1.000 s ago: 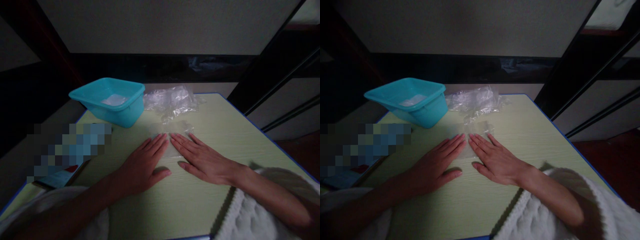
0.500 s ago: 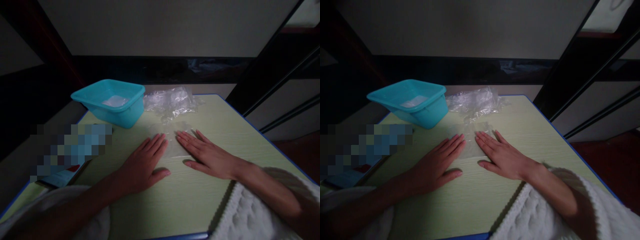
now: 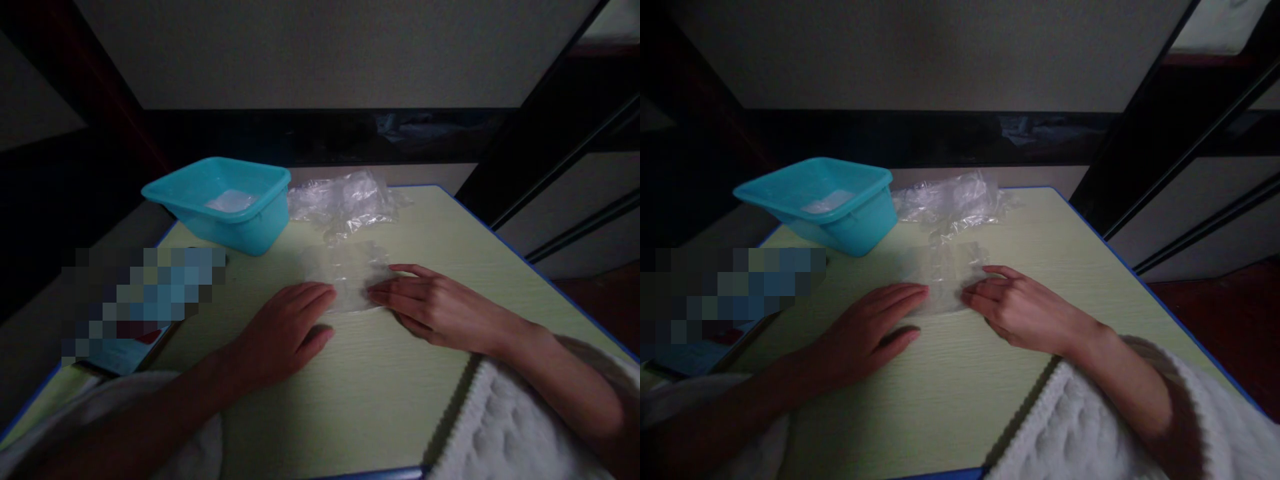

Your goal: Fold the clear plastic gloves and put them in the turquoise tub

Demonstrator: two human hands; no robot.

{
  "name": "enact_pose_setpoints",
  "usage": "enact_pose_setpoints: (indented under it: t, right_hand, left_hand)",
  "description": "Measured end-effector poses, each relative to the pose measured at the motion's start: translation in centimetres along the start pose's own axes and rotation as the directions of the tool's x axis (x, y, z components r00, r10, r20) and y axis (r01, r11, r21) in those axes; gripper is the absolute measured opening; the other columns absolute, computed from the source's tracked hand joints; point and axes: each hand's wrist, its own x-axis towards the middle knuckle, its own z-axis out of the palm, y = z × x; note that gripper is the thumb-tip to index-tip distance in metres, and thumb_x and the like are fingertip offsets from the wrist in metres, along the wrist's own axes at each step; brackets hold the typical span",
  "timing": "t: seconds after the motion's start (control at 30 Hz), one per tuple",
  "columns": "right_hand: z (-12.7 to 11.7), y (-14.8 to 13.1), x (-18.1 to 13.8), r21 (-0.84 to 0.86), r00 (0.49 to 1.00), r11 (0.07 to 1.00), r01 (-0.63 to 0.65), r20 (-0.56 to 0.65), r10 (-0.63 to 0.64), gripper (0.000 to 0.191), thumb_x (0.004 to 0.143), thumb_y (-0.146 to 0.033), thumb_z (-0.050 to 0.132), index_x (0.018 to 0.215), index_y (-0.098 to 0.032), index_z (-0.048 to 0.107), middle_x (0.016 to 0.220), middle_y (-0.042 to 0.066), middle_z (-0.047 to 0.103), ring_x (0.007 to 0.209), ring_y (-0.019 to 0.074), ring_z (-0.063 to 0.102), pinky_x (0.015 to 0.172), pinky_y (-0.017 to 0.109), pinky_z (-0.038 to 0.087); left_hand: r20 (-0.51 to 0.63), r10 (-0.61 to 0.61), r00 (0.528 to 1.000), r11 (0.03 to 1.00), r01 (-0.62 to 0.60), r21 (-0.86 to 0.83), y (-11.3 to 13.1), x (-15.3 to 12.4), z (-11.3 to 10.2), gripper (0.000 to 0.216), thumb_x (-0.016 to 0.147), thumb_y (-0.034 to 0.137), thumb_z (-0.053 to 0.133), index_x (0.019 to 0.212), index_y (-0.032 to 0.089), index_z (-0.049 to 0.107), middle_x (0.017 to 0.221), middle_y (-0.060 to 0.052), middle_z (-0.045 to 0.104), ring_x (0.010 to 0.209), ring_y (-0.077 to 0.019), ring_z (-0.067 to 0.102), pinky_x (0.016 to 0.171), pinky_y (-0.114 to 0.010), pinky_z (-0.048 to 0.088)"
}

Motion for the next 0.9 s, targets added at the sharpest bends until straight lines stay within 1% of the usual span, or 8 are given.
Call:
enact_pose_setpoints:
  t: [0.07, 0.13, 0.33, 0.4, 0.5, 0.7, 0.9]
  right_hand:
    - [0.0, 0.0, 0.1, 0.003, 1.000, 1.000, -0.015, -0.015, 0.015, 0.033, 0.088, -0.008, 0.037, 0.112, -0.011, 0.059, 0.096, 0.009, 0.069, 0.085, 0.0179, 0.065, 0.094, 0.043, 0.046]
    - [0.2, 0.1, 0.1, -0.003, 0.998, 1.000, -0.029, -0.051, 0.029, 0.032, 0.088, -0.008, 0.036, 0.106, -0.012, 0.061, 0.094, 0.008, 0.070, 0.084, 0.0176, 0.065, 0.092, 0.041, 0.048]
    - [0.8, 0.5, 0.0, 0.087, 0.989, 0.994, -0.066, -0.125, 0.076, 0.025, 0.091, -0.016, 0.040, 0.092, -0.016, 0.065, 0.088, 0.006, 0.071, 0.083, 0.0161, 0.066, 0.091, 0.036, 0.049]
    - [0.7, 0.6, -0.1, 0.115, 0.986, 0.991, -0.070, -0.145, 0.087, 0.024, 0.091, -0.017, 0.041, 0.093, -0.016, 0.065, 0.088, 0.006, 0.071, 0.082, 0.0159, 0.067, 0.091, 0.036, 0.050]
    - [0.4, 0.8, -0.2, 0.159, 0.978, 0.983, -0.092, -0.172, 0.120, 0.025, 0.092, -0.017, 0.041, 0.099, -0.015, 0.065, 0.092, 0.007, 0.071, 0.085, 0.0161, 0.067, 0.090, 0.034, 0.051]
    - [-0.2, 1.4, -0.3, 0.247, 0.967, 0.956, -0.155, -0.162, 0.199, 0.030, 0.094, -0.021, 0.037, 0.103, -0.018, 0.065, 0.092, 0.005, 0.072, 0.089, 0.0160, 0.066, 0.085, 0.033, 0.053]
    - [-0.3, 1.4, -0.3, 0.233, 0.968, 0.964, -0.130, -0.181, 0.174, 0.031, 0.094, -0.020, 0.036, 0.102, -0.014, 0.065, 0.092, 0.008, 0.071, 0.086, 0.0163, 0.067, 0.079, 0.031, 0.054]
  left_hand:
    - [-0.006, -0.003, 1.000, 1.000, 0.003, 0.005, 0.0, 0.0, 0.0, 0.038, 0.086, 0.023, 0.047, 0.121, 0.009, 0.050, 0.125, -0.014, 0.056, 0.115, -0.0239, 0.051, 0.099, -0.039, 0.041]
    - [-0.011, -0.009, 1.000, 1.000, 0.009, 0.003, -0.1, 0.0, 0.0, 0.038, 0.085, 0.022, 0.048, 0.121, 0.009, 0.050, 0.124, -0.014, 0.056, 0.114, -0.0239, 0.051, 0.098, -0.039, 0.041]
    - [-0.017, -0.023, 1.000, 0.999, 0.022, -0.042, -0.1, 0.1, -0.1, 0.038, 0.083, 0.021, 0.050, 0.119, 0.008, 0.052, 0.122, -0.014, 0.058, 0.112, -0.0238, 0.053, 0.098, -0.039, 0.042]
    - [-0.018, -0.031, 0.999, 0.998, 0.030, -0.055, -0.1, 0.2, -0.2, 0.038, 0.083, 0.020, 0.051, 0.119, 0.008, 0.052, 0.122, -0.014, 0.058, 0.112, -0.0237, 0.053, 0.098, -0.040, 0.042]
    - [-0.025, -0.051, 0.998, 0.995, 0.048, -0.084, -0.2, 0.3, -0.1, 0.036, 0.083, 0.019, 0.050, 0.118, 0.010, 0.054, 0.121, -0.013, 0.059, 0.112, -0.0231, 0.054, 0.098, -0.040, 0.042]
    - [-0.067, -0.068, 0.995, 0.987, 0.058, -0.147, -0.5, 0.4, 0.1, 0.032, 0.084, 0.016, 0.049, 0.114, 0.012, 0.058, 0.117, -0.011, 0.062, 0.108, -0.0211, 0.057, 0.096, -0.039, 0.045]
    - [-0.117, -0.074, 0.990, 0.986, 0.054, -0.160, -0.9, 0.8, 0.2, 0.028, 0.084, 0.012, 0.045, 0.106, 0.012, 0.064, 0.110, -0.010, 0.067, 0.101, -0.0195, 0.062, 0.091, -0.037, 0.049]
